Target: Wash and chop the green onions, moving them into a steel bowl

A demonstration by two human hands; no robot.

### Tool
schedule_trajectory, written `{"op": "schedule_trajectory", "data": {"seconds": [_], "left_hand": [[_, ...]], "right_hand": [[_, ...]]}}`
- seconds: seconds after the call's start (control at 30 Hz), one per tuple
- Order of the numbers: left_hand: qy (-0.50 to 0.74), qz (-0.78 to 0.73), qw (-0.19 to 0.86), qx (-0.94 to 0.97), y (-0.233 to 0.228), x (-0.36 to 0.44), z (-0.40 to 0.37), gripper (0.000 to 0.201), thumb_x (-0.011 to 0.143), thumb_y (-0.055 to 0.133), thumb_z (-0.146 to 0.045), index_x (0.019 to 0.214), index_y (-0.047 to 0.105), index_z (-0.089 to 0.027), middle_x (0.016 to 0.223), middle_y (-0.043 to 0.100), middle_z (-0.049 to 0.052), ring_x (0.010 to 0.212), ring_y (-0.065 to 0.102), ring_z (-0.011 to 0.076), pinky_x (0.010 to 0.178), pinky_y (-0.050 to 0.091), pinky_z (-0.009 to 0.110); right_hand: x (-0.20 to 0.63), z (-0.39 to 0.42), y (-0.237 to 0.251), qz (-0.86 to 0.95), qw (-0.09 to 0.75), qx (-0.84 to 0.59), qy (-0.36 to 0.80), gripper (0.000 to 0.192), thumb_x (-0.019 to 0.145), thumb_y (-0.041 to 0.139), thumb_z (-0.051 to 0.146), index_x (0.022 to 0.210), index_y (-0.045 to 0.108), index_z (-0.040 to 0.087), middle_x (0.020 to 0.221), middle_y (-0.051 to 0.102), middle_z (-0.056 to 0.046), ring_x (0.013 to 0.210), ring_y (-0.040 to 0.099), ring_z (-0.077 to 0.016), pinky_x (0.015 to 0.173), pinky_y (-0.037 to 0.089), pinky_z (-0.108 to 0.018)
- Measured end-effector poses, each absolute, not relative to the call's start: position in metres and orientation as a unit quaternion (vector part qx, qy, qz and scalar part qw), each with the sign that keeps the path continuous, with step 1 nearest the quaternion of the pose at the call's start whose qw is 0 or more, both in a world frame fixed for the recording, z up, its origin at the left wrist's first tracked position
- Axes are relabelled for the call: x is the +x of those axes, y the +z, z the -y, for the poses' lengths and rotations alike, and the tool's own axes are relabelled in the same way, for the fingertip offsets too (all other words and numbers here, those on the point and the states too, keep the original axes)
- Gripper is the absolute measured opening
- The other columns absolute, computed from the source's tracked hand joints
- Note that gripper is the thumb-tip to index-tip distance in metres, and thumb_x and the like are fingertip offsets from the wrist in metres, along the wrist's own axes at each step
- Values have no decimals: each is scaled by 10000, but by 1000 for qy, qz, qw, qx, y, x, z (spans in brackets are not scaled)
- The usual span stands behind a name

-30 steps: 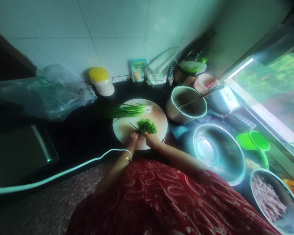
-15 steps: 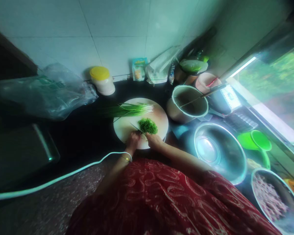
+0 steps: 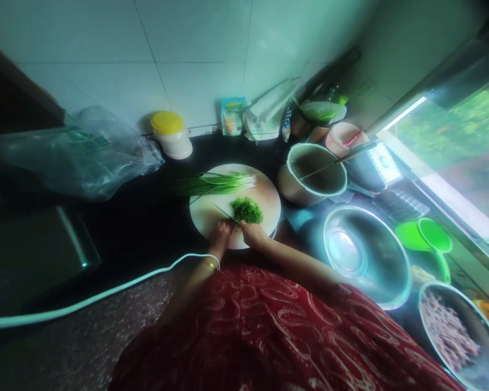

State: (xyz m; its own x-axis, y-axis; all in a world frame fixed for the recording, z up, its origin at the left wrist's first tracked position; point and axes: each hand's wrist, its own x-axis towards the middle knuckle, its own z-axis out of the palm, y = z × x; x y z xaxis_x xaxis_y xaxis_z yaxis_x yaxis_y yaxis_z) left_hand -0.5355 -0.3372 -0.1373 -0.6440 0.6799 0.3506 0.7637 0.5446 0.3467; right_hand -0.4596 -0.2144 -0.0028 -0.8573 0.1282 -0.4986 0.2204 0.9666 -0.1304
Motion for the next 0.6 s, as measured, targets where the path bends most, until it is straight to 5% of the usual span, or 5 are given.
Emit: {"op": "schedule_trajectory", "data": {"seconds": [0.5, 0.6], "left_hand": [[-239, 858, 85, -447, -121, -534, 355, 240, 958, 447, -240, 982, 678, -178, 899, 657, 96, 860, 555, 227, 754, 445, 345], [-241, 857, 88, -448, -123, -536, 348, 266, 961, 429, -206, 878, 680, -175, 865, 657, 91, 834, 562, 214, 726, 446, 328]], "right_hand": [[-461, 205, -8, -957, 252, 92, -110, 385, 894, 346, 107, 1256, 477, 118, 1002, 696, -159, 955, 673, -274, 799, 499, -358], [-460, 193, -3, -955, 253, 107, -108, 437, 886, 328, 96, 1303, 458, 109, 1027, 687, -177, 1001, 655, -299, 843, 479, -397]]}}
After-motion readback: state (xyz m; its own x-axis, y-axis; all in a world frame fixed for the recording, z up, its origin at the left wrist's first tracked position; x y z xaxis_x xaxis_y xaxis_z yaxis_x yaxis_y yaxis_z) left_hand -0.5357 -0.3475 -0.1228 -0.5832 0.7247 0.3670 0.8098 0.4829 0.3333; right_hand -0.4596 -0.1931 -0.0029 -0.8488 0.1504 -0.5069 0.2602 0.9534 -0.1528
